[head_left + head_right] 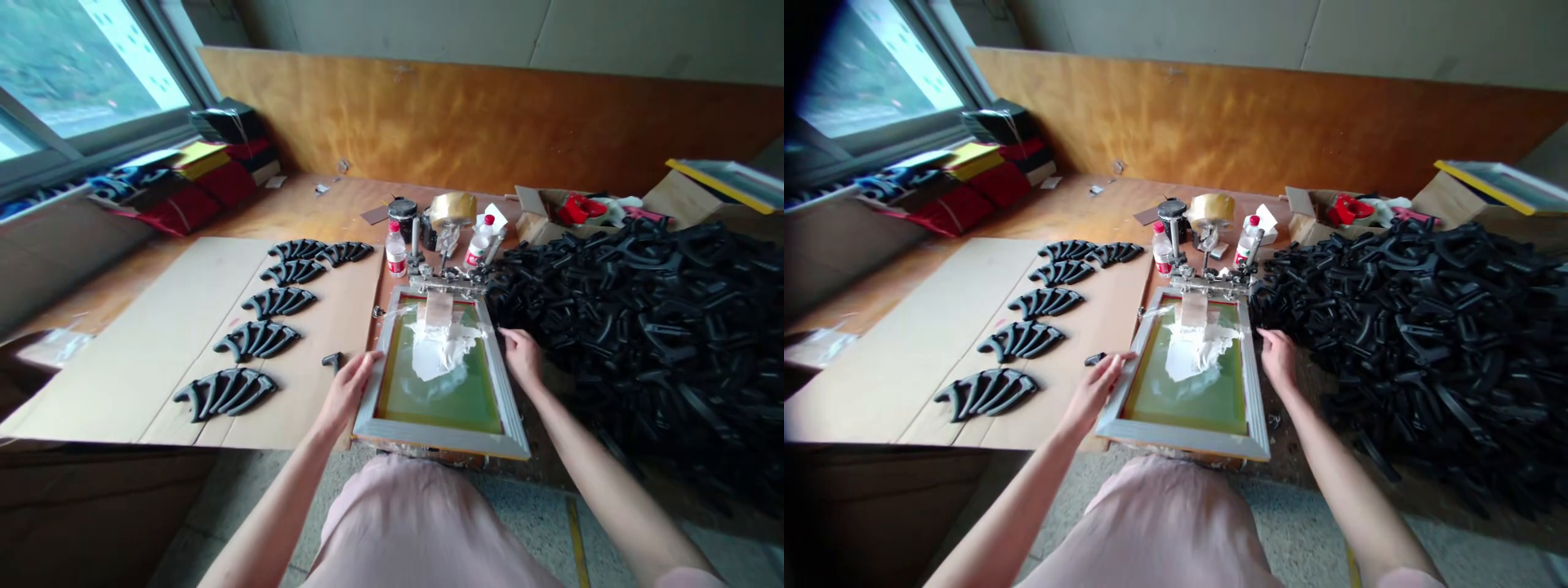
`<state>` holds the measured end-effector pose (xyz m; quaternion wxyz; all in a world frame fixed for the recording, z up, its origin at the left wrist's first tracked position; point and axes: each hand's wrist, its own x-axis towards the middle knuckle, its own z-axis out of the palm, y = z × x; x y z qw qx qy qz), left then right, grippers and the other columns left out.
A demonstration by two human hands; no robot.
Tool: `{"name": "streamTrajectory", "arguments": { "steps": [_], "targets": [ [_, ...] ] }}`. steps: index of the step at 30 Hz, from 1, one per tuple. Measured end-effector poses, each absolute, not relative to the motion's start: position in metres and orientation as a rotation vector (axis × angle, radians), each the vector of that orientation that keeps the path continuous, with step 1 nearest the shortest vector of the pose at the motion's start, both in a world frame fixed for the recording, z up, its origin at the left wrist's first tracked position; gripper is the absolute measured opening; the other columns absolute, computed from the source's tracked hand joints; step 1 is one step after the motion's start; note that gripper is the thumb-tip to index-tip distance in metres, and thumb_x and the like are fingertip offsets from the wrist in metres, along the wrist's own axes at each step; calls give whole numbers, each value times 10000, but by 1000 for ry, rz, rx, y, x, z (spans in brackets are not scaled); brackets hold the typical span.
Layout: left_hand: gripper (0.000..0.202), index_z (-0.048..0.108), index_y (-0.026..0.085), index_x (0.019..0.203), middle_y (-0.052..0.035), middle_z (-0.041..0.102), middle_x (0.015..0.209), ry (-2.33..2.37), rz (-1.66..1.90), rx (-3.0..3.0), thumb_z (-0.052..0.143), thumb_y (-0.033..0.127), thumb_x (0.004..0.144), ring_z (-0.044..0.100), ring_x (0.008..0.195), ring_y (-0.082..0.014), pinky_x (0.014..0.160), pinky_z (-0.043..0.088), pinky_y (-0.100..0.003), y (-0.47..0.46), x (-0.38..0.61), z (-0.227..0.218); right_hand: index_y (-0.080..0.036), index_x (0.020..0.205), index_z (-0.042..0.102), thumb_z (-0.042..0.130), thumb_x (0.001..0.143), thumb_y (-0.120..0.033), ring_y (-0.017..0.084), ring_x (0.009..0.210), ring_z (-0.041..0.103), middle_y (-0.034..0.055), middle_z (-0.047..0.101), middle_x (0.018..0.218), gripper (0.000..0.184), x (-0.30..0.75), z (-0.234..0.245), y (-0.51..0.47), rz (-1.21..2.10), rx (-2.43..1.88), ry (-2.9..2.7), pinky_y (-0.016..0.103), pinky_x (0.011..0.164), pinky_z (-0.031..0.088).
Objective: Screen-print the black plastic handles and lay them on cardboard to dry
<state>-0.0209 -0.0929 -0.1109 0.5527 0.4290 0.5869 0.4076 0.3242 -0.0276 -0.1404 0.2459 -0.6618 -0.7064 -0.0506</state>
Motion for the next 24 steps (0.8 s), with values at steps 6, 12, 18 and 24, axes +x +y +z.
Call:
{"name": "streamTrajectory", "arguments": {
  "steps": [6,12,18,24],
  "targets": [
    [674,487,227,1399,-22,686,821,1554,847,1100,572,559,819,629,712,-170,631,477,-252,-97,-17,-188,-158,1258,578,724,779,-305,275,1140,548,149,578,1252,522,258,-103,14,63,-1565,-2207,396,948,469],
    [625,563,198,1318,-51,722,902,1527,817,1093,555,574,818,657,766,-194,655,489,-260,-94,-18,-195,-185,972,637,570,865,-199,219,865,626,85,688,929,128,232,-118,-31,319,-1560,-2636,305,723,459],
    [608,578,183,1287,-59,715,922,1514,833,1082,560,571,818,656,781,-190,666,489,-257,-94,-19,-199,-204,856,647,569,800,-117,177,791,623,27,686,851,130,256,-113,-51,421,-1193,-2858,265,662,419],
    [631,565,186,1291,-45,704,877,1505,869,1067,577,583,801,639,721,-172,605,469,-240,-95,-19,-198,-189,912,674,540,804,-60,181,870,622,59,692,920,214,244,-126,-56,273,-1309,-2613,267,731,444]
  ]
}}
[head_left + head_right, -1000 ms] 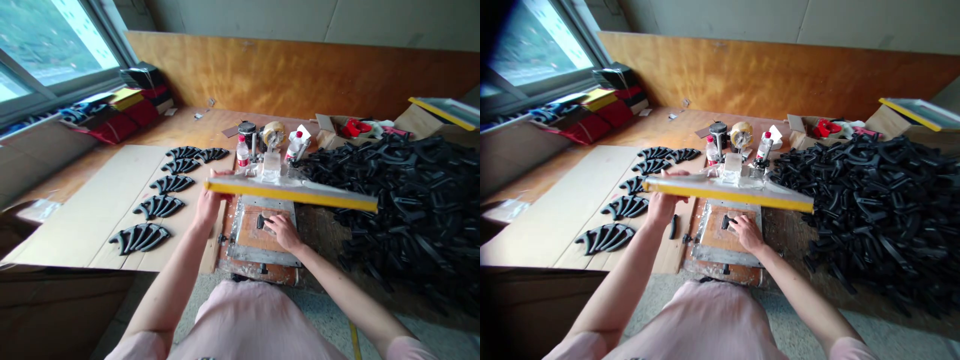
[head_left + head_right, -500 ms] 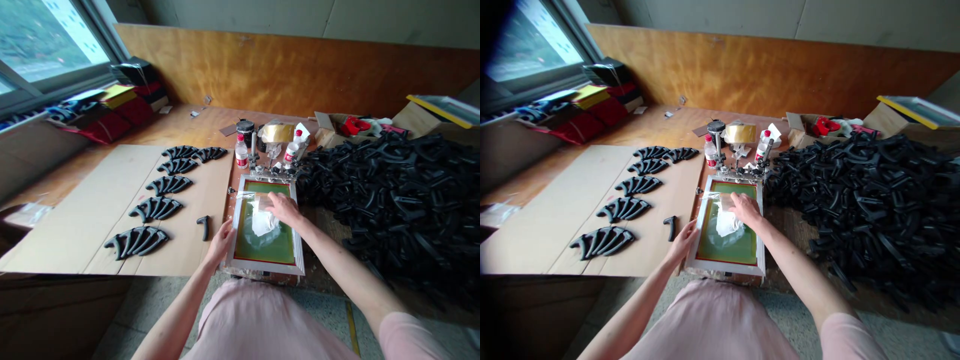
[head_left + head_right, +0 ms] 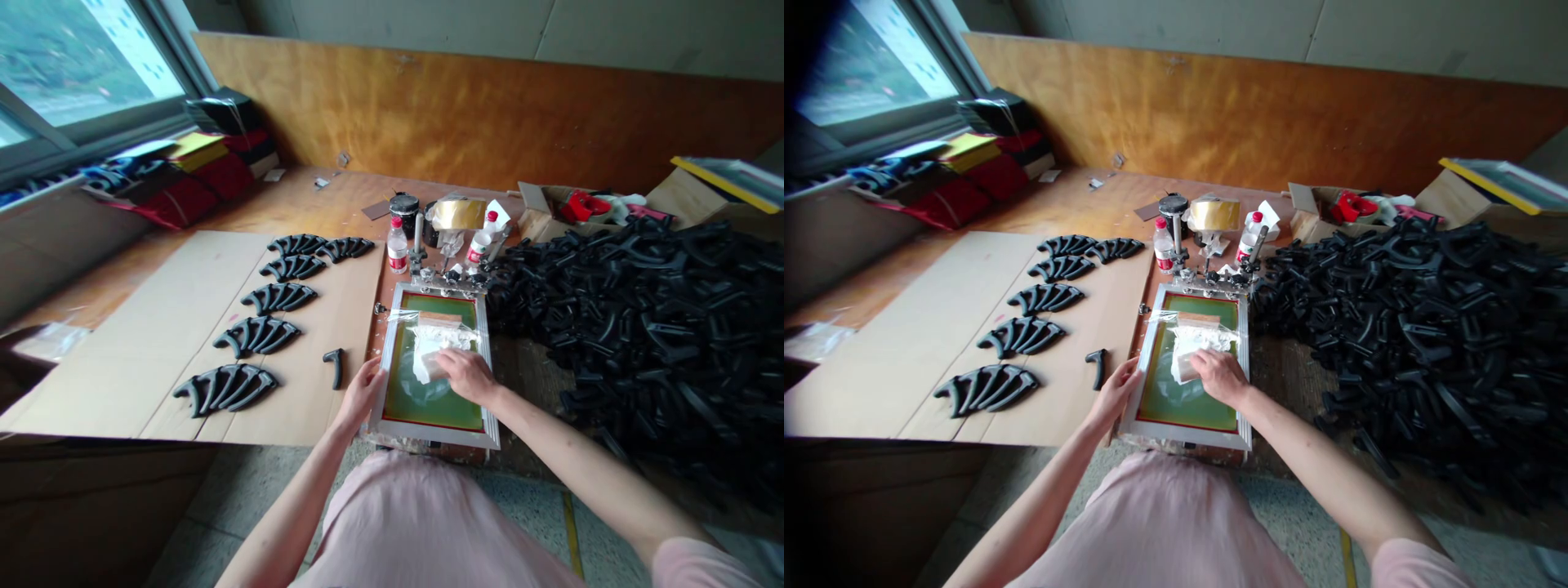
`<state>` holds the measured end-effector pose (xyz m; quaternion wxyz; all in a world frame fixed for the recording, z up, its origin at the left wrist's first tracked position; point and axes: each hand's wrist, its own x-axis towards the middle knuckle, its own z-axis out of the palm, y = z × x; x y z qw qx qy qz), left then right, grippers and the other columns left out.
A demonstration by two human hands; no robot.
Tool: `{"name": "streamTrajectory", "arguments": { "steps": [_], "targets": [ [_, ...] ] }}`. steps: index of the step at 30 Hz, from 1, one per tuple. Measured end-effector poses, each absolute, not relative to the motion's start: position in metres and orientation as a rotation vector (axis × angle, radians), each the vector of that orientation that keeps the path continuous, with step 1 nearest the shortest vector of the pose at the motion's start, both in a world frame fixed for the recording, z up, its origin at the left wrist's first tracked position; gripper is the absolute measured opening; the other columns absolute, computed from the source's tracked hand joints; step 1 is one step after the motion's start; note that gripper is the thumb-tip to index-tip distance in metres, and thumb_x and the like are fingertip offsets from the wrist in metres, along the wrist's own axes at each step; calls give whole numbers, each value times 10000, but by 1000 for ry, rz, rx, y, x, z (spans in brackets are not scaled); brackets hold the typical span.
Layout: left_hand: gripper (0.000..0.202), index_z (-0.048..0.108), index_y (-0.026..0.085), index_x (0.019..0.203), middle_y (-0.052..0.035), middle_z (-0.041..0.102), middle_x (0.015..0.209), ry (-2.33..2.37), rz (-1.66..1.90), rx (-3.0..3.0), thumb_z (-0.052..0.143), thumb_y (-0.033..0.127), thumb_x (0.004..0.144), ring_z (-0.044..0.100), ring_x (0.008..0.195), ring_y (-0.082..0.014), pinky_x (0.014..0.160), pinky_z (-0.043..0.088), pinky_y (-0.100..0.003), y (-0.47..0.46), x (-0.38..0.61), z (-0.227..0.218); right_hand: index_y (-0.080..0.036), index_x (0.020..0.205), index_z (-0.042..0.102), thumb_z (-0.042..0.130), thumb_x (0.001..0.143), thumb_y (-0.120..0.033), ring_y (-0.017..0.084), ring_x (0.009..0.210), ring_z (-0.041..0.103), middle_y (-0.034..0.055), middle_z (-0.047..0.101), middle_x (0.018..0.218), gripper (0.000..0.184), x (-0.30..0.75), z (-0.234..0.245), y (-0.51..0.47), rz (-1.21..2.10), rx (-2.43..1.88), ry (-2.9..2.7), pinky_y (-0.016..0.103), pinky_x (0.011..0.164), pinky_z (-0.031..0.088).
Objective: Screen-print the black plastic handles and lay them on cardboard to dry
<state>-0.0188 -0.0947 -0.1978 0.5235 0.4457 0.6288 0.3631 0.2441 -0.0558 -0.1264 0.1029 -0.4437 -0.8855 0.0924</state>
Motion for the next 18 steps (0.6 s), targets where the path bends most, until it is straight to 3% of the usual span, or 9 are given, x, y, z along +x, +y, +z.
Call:
{"name": "streamTrajectory", "arguments": {
  "steps": [3,6,9,12,16,18],
  "targets": [
    [644,566,173,1284,-42,700,843,1486,870,1027,591,585,789,635,703,-169,585,460,-234,-96,-17,-192,-198,961,684,535,821,-70,163,850,633,49,701,928,241,247,-131,-68,349,-1231,-2672,252,732,456],
    [662,558,175,1299,-40,698,832,1467,869,997,604,582,779,629,694,-165,580,456,-232,-96,-18,-181,-242,1019,683,613,844,-197,164,820,652,16,719,942,195,245,-117,-52,418,-1297,-2621,255,715,474],
    [728,490,197,1383,-12,673,766,1426,837,988,629,569,772,587,617,-139,521,407,-214,-94,-23,-159,-314,1278,577,681,822,-274,186,885,666,9,712,1105,470,237,-93,-14,357,-1462,-2429,279,756,493],
    [734,478,219,1399,22,625,695,1351,835,1002,646,562,772,537,553,-112,479,359,-199,-88,-28,-127,-328,1393,481,696,813,-319,205,836,673,24,732,1033,618,250,-70,20,252,-1622,-2257,296,743,492],
    [565,658,179,1121,-7,654,773,1263,1010,969,560,636,804,576,610,-126,524,421,-217,-67,-22,-79,-191,1210,639,521,915,-389,177,689,651,27,719,756,373,308,-68,31,203,-1774,-1802,256,668,469],
    [559,660,174,1053,-22,675,828,1226,1157,987,503,660,826,609,671,-145,571,463,-234,-48,-15,-53,-118,1026,697,457,928,-402,151,635,620,27,694,695,384,329,-85,20,267,-1808,-1682,225,620,459]
  ]
}}
